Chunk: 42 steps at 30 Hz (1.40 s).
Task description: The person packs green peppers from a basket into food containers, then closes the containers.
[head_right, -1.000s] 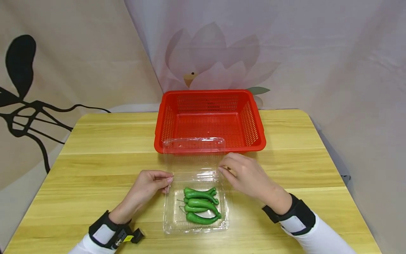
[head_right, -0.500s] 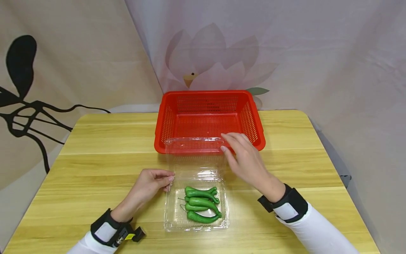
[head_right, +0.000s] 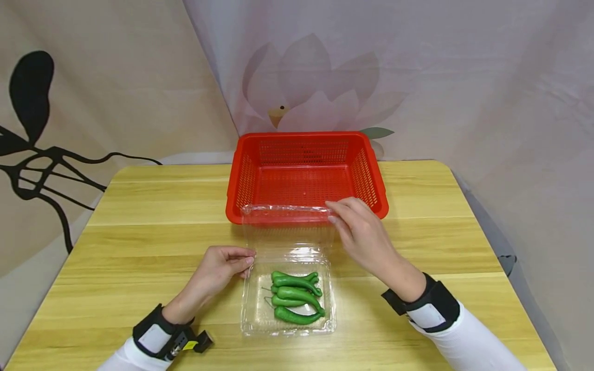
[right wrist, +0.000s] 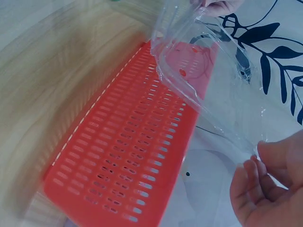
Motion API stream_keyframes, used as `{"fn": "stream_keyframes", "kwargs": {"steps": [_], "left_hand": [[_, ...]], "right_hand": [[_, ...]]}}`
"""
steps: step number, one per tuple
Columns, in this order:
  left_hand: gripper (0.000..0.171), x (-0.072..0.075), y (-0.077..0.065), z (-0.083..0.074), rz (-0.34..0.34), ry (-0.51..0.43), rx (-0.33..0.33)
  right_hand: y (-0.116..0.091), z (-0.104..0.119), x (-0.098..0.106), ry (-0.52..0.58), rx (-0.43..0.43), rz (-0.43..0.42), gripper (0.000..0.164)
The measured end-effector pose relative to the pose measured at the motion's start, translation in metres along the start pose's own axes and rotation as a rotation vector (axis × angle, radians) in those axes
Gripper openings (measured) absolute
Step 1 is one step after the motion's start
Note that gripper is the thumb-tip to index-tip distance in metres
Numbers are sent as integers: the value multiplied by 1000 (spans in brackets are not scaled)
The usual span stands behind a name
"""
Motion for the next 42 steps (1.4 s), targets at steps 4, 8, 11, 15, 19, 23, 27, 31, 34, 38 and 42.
{"fn": "stream_keyframes", "kwargs": {"steps": [4,8,11,15,19,23,27,31,34,38,42], "left_hand": [[18,0,0,-1,-26,21,0],[21,0,-1,-3,-42,25,1],[25,-1,-2,-4,-41,12,-13],[30,-2,-2,-5,-27,-20,-26],[29,-2,-3,-4,-25,-37,-14],[26,-2,-4,-4,-25,-10,-11],[26,-3,-5,-3,-14,2,-5],[25,-1,-3,-3,-37,9,-4],[24,0,-2,-3,-59,30,-18],[23,1,-1,-3,-70,45,-35],[23,1,-2,-2,-63,19,-22]], "right_hand": [[-1,7,7,23,23,2,39],[-6,12,13,47,35,13,20],[-12,16,17,57,31,21,20],[-22,22,23,58,40,15,38],[-30,31,27,52,99,-14,36],[-38,39,27,58,145,-40,35],[-47,44,27,64,167,-52,35],[-53,49,26,89,180,-53,35],[-58,52,25,130,194,-44,33],[-63,57,24,188,228,-27,29],[-68,61,23,205,279,-6,26]]}}
Point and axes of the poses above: each hand's wrist, its own y-axis towards the middle knuckle, its own x-axis out of the back of the hand, z = x × y, the point moved 6 cm from there along y, towards the middle knuckle, and after that the axes turned 5 degrees about -z, right-handed, at the moved point
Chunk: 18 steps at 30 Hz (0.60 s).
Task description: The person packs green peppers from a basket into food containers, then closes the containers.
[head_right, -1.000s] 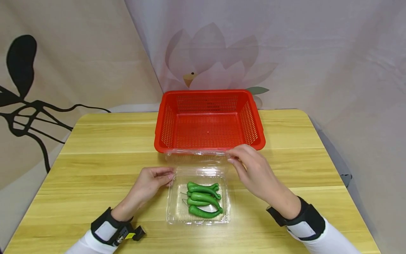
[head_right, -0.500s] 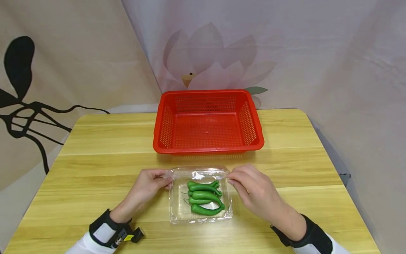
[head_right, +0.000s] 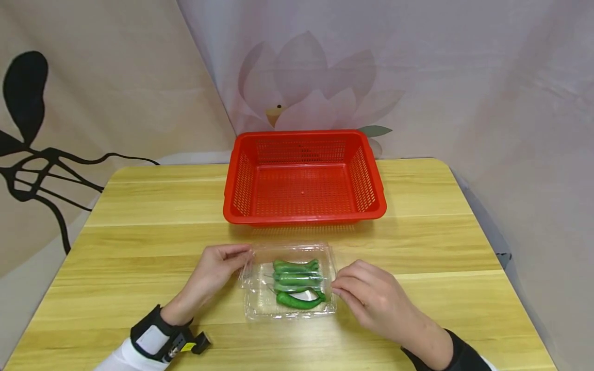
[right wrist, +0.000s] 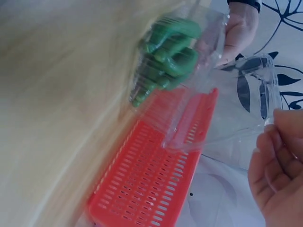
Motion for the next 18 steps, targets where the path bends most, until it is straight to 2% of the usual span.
{"fn": "stream_keyframes", "kwargs": {"steps": [6,9,14,18], "left_hand": [[18,3,-6,4,29,-19,65],[21,5,-10,5,51,-38,104],[33,4,-21,7,134,-49,156],[38,5,-32,6,204,-28,151]], "right_hand": [[-3,7,-4,-4,73,28,25],[-5,10,-7,-10,99,41,26],[-14,11,-13,-39,101,98,27],[-23,11,-16,-80,99,131,28]]}}
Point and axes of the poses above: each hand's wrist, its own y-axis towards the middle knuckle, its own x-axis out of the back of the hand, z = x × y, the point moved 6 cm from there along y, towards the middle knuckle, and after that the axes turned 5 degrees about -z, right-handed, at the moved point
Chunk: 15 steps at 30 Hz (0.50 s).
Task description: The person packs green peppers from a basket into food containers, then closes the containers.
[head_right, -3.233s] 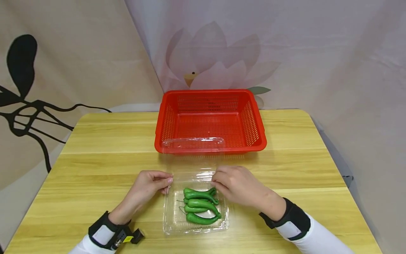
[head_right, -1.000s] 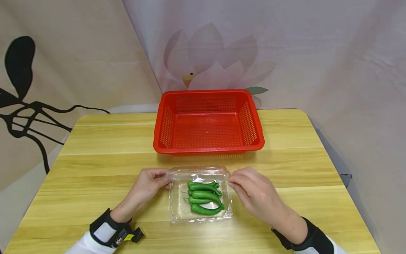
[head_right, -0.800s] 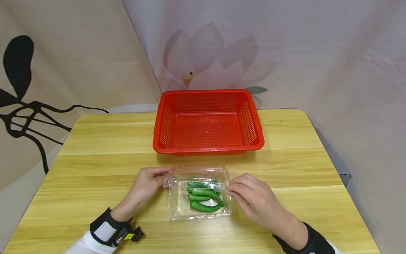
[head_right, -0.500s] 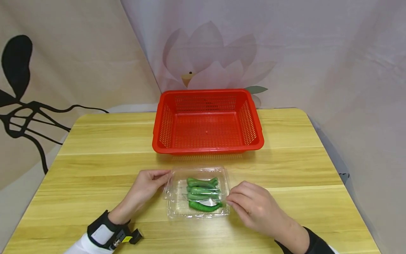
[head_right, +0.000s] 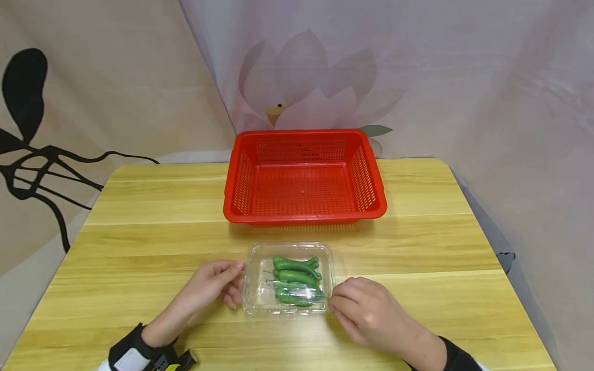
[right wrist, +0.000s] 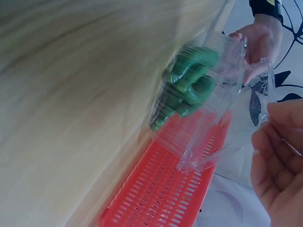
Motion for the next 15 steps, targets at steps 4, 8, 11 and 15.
{"fn": "stream_keyframes", "kwargs": {"steps": [4,8,11,15], "left_hand": [[42,-1,-10,1,46,7,-11],[47,-3,-16,4,87,1,-3],[51,-5,-18,7,108,-10,-1],[52,-6,-19,9,116,-35,-1]], "right_hand": [[-5,0,-4,-31,-13,30,30],[-9,0,-7,-43,-29,47,32],[-12,0,-10,-53,-47,62,34],[-15,-1,-12,-59,-66,81,35]]}}
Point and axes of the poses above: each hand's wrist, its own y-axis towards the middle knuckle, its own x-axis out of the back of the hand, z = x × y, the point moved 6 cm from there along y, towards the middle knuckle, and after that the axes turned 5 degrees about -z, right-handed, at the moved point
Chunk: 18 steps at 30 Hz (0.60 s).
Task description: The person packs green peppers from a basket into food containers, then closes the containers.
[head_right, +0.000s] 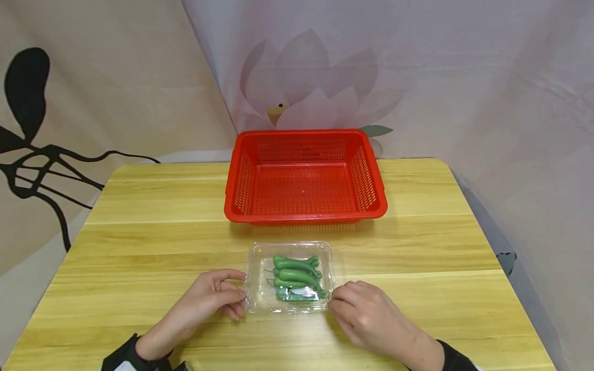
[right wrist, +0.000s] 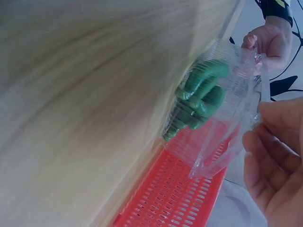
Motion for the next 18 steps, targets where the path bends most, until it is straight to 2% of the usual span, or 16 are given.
{"fn": "stream_keyframes", "kwargs": {"steps": [5,9,13,16,18], "left_hand": [[49,-1,2,2,11,-28,9],[40,-1,3,4,30,-44,25],[34,-1,4,5,31,-58,36],[35,-1,5,5,23,-56,40],[35,-1,5,5,18,-51,44]], "right_hand": [[-3,0,-3,-13,-20,36,37],[-6,0,-6,-19,-27,54,39],[-7,-1,-6,3,-56,39,38],[-7,-6,-3,76,-161,-3,29],[-8,-11,0,137,-272,-52,11]]}}
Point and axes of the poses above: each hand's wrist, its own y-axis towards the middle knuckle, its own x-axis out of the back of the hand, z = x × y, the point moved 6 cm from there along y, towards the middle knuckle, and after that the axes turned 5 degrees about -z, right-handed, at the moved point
